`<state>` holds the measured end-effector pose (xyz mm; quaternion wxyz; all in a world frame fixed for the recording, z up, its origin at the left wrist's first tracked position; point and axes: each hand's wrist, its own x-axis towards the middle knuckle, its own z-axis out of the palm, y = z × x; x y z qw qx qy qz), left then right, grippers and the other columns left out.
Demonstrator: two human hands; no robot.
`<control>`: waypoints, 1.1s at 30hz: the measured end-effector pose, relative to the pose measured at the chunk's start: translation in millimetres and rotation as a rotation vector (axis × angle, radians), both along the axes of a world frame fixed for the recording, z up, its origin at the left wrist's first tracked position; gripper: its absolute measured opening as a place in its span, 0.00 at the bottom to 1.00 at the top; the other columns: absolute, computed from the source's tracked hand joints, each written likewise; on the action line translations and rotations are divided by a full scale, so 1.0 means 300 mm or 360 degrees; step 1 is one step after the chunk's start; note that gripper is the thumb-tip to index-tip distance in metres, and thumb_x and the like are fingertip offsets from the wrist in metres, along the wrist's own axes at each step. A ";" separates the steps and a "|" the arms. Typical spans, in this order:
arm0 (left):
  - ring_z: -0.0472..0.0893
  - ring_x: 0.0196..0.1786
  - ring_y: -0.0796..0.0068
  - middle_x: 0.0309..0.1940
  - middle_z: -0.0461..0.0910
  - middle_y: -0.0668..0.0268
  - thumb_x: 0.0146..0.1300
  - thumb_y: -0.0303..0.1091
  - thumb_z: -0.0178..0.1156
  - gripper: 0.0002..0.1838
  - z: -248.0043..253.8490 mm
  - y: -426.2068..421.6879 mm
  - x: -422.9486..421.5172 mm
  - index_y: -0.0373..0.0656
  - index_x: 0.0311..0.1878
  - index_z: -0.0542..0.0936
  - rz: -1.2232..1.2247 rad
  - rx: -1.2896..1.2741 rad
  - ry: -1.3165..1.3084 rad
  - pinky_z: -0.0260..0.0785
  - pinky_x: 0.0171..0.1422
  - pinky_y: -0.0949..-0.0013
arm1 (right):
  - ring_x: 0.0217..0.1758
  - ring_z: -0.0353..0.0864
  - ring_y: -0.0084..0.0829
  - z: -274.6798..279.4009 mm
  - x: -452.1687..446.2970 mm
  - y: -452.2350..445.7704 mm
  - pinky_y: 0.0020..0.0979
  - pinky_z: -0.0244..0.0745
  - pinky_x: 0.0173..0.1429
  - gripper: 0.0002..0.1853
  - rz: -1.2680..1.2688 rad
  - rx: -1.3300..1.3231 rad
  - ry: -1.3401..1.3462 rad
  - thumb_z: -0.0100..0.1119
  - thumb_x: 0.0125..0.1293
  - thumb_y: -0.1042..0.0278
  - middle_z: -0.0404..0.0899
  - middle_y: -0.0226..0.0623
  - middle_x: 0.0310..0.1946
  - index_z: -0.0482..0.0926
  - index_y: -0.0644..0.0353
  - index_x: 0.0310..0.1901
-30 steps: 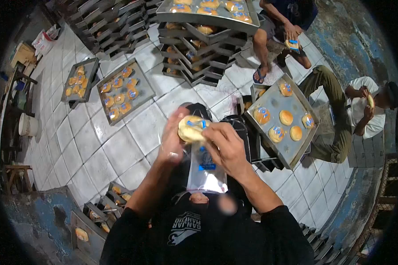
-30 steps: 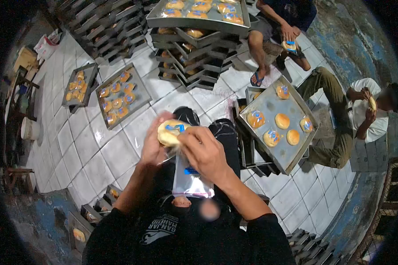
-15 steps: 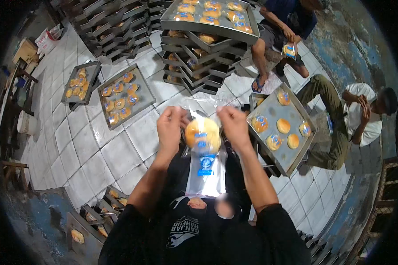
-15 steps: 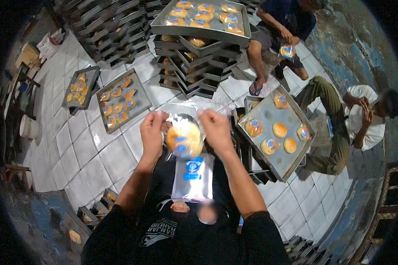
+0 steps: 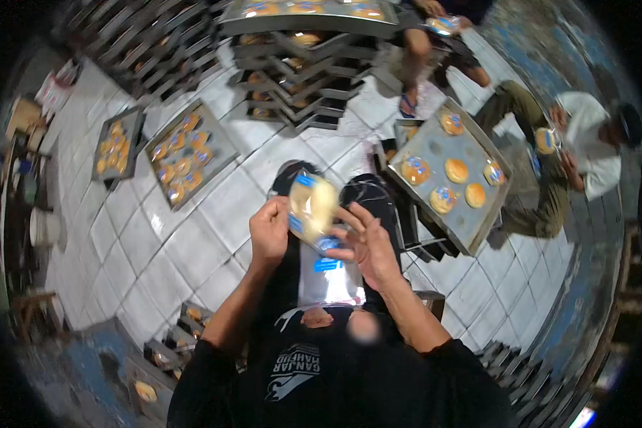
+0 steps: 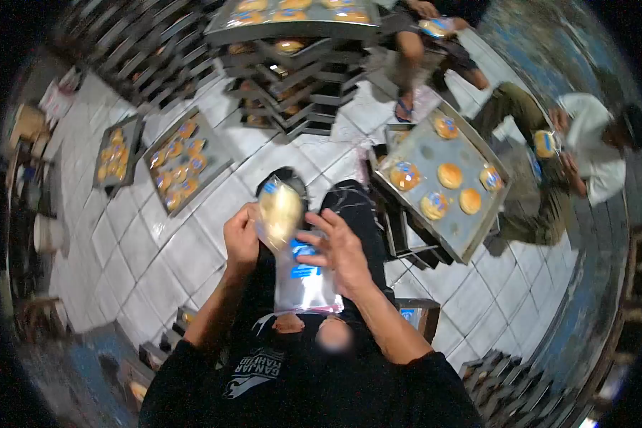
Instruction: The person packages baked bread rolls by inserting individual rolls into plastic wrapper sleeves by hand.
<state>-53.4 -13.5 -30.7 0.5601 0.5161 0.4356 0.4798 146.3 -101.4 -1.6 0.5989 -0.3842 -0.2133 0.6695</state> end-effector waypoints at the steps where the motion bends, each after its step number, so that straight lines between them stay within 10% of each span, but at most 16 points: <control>1: 0.81 0.39 0.78 0.37 0.86 0.62 0.72 0.21 0.56 0.11 0.033 -0.003 0.054 0.34 0.30 0.79 -0.0007 0.0357 0.0229 0.73 0.46 0.71 | 0.58 0.84 0.37 0.036 0.009 -0.002 0.42 0.88 0.54 0.42 -0.0014 0.0066 0.0037 0.58 0.72 0.36 0.74 0.45 0.65 0.60 0.63 0.73; 6: 0.85 0.44 0.67 0.42 0.87 0.54 0.65 0.20 0.60 0.07 0.148 -0.032 0.252 0.32 0.30 0.78 -0.0137 0.0643 0.0373 0.76 0.50 0.67 | 0.61 0.83 0.35 0.107 0.134 -0.058 0.40 0.86 0.59 0.40 -0.0205 0.0149 0.0065 0.68 0.71 0.48 0.77 0.44 0.63 0.59 0.62 0.73; 8: 0.84 0.56 0.63 0.54 0.84 0.52 0.65 0.23 0.62 0.05 0.168 -0.043 0.294 0.34 0.43 0.82 -0.0243 0.0710 0.0471 0.76 0.58 0.65 | 0.61 0.83 0.34 0.075 0.215 -0.070 0.41 0.81 0.64 0.36 -0.0451 0.0155 -0.0547 0.71 0.68 0.60 0.78 0.43 0.63 0.65 0.64 0.71; 10: 0.76 0.71 0.59 0.71 0.73 0.51 0.63 0.28 0.64 0.27 0.186 -0.061 0.299 0.37 0.67 0.76 -0.0339 0.0466 0.0422 0.72 0.70 0.60 | 0.61 0.82 0.32 0.076 0.365 -0.107 0.36 0.79 0.66 0.33 -0.0773 0.0003 -0.1090 0.71 0.67 0.66 0.80 0.44 0.60 0.67 0.65 0.69; 16: 0.65 0.78 0.46 0.76 0.67 0.49 0.63 0.27 0.67 0.28 0.111 -0.151 0.067 0.40 0.68 0.77 -0.0378 0.1084 0.1281 0.59 0.80 0.52 | 0.66 0.78 0.48 -0.079 0.692 -0.298 0.42 0.73 0.70 0.41 -0.1064 -0.0316 -0.2721 0.74 0.63 0.65 0.76 0.59 0.63 0.63 0.69 0.73; 19: 0.60 0.79 0.36 0.77 0.67 0.50 0.62 0.25 0.68 0.20 0.045 -0.213 -0.002 0.46 0.59 0.86 -0.0477 0.1176 0.1605 0.56 0.81 0.47 | 0.67 0.77 0.54 0.013 0.443 -0.267 0.43 0.72 0.71 0.35 -0.0206 -0.0547 -0.2086 0.71 0.65 0.58 0.74 0.57 0.65 0.71 0.68 0.68; 21: 0.58 0.80 0.33 0.77 0.67 0.51 0.62 0.25 0.68 0.15 0.030 -0.211 -0.017 0.50 0.51 0.90 -0.0471 0.1332 0.1535 0.55 0.81 0.44 | 0.68 0.75 0.54 -0.062 0.255 -0.229 0.46 0.71 0.72 0.34 -0.0186 0.0457 -0.2125 0.78 0.55 0.64 0.74 0.56 0.66 0.75 0.65 0.63; 27: 0.65 0.76 0.33 0.74 0.70 0.49 0.61 0.26 0.71 0.13 0.088 -0.204 0.029 0.46 0.49 0.90 -0.0374 0.1215 0.1866 0.58 0.78 0.40 | 0.63 0.74 0.51 -0.029 0.197 -0.084 0.53 0.67 0.72 0.39 0.0052 0.0650 -0.2375 0.77 0.49 0.69 0.73 0.47 0.57 0.72 0.59 0.65; 32: 0.64 0.77 0.39 0.70 0.75 0.52 0.54 0.20 0.74 0.20 0.025 -0.218 -0.046 0.43 0.51 0.89 -0.0562 0.1718 0.1331 0.62 0.78 0.46 | 0.67 0.69 0.44 0.063 0.208 -0.113 0.51 0.68 0.72 0.29 0.0255 0.0703 -0.2465 0.77 0.50 0.68 0.73 0.40 0.57 0.81 0.56 0.58; 33: 0.64 0.78 0.41 0.69 0.75 0.51 0.54 0.21 0.74 0.19 0.061 -0.223 -0.006 0.42 0.51 0.89 -0.0480 0.1312 0.1162 0.65 0.76 0.46 | 0.67 0.68 0.44 0.075 0.213 -0.115 0.50 0.68 0.72 0.26 0.0325 0.0756 -0.2411 0.76 0.51 0.70 0.74 0.40 0.56 0.82 0.57 0.55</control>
